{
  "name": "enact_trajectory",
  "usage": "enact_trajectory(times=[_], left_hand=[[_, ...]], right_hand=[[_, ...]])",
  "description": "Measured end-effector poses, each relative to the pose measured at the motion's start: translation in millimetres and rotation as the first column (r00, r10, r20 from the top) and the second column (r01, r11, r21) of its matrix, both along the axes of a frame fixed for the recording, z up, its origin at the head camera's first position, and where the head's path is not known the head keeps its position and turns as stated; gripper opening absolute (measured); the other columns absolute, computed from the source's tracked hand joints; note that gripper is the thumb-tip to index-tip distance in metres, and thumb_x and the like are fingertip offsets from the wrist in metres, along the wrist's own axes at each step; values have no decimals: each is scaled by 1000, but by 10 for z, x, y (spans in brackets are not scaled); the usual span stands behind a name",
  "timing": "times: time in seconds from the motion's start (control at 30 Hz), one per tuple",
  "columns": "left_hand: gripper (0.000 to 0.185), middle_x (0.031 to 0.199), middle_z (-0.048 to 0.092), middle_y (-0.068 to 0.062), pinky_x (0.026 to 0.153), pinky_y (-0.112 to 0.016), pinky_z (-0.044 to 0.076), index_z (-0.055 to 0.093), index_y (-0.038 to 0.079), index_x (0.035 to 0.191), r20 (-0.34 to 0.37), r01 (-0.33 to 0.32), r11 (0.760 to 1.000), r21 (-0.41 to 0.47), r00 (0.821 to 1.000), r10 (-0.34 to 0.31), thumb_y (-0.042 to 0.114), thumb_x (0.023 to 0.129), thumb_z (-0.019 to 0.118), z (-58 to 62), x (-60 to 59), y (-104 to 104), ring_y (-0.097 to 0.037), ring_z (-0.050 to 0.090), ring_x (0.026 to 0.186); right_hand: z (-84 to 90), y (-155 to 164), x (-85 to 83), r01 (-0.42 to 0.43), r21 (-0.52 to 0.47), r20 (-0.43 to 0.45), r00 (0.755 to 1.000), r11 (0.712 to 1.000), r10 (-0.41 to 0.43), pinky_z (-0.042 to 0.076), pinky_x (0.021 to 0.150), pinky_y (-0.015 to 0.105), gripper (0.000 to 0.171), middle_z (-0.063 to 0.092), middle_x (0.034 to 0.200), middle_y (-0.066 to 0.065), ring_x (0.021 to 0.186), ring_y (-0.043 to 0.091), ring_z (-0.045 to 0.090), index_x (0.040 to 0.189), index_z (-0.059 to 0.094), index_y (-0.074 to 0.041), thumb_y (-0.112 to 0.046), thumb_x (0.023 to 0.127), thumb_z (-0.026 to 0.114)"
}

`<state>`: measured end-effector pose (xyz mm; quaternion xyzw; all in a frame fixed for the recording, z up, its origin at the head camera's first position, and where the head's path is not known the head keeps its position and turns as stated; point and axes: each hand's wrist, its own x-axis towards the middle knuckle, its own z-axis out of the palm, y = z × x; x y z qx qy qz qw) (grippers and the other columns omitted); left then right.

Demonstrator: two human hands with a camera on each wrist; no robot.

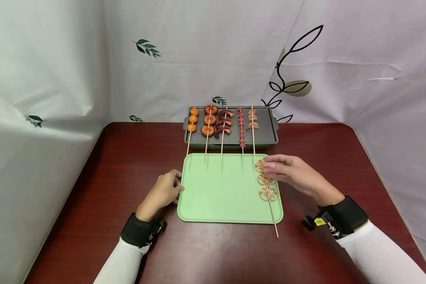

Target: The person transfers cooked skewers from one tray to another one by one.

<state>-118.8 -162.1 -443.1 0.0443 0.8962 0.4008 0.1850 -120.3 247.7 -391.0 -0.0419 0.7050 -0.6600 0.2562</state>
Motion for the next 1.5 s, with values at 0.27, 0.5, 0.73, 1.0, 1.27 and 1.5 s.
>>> enact_trajectory(times=[0.27,0.5,0.73,1.0,1.27,1.5], left_hand=[[40,95,59,-18,51,-31,61,51,-7,137,-3,-6,1000,7,1000,6,-2,99,63,-5,1,1,-19,63,56],[41,96,59,-18,51,-31,62,50,-7,138,2,-9,1000,15,1000,9,-3,99,63,-8,1,-2,-19,64,57],[41,96,60,-18,52,-31,62,50,-7,137,4,-12,1000,20,1000,12,-3,99,63,-3,4,-6,-19,64,57],[41,95,60,-17,52,-31,61,51,-7,137,0,-8,1000,22,1000,8,-3,99,64,-3,8,1,-19,63,58],[41,94,60,-17,51,-30,61,51,-7,137,-8,-8,1000,14,1000,8,-2,99,64,-1,7,0,-19,63,57],[41,96,60,-18,50,-30,61,51,-7,138,-12,-9,1000,13,1000,9,-1,99,64,2,0,-3,-19,63,56]], right_hand=[[-112,-84,-164,78,-256,139,989,963,-43,57,104,28,66,71,122,4,118,15,69,156,17,18,-16,111,50],[-175,-112,-268,104,-302,208,977,948,-41,49,114,34,67,59,138,12,124,15,65,160,14,11,-19,111,49],[-263,-141,-367,130,-389,278,960,912,-18,53,110,29,65,43,150,19,126,15,62,162,15,7,-24,112,45],[-318,-174,-455,166,-486,329,944,858,3,58,103,27,31,66,126,10,119,18,67,140,50,-2,-10,111,45],[-327,-229,-530,219,-441,357,933,870,-54,61,95,24,43,71,116,10,109,16,71,149,36,4,-8,109,48],[-355,-248,-580,224,-418,343,936,881,-76,63,89,24,22,73,107,8,102,15,73,129,60,-3,-6,109,50]])
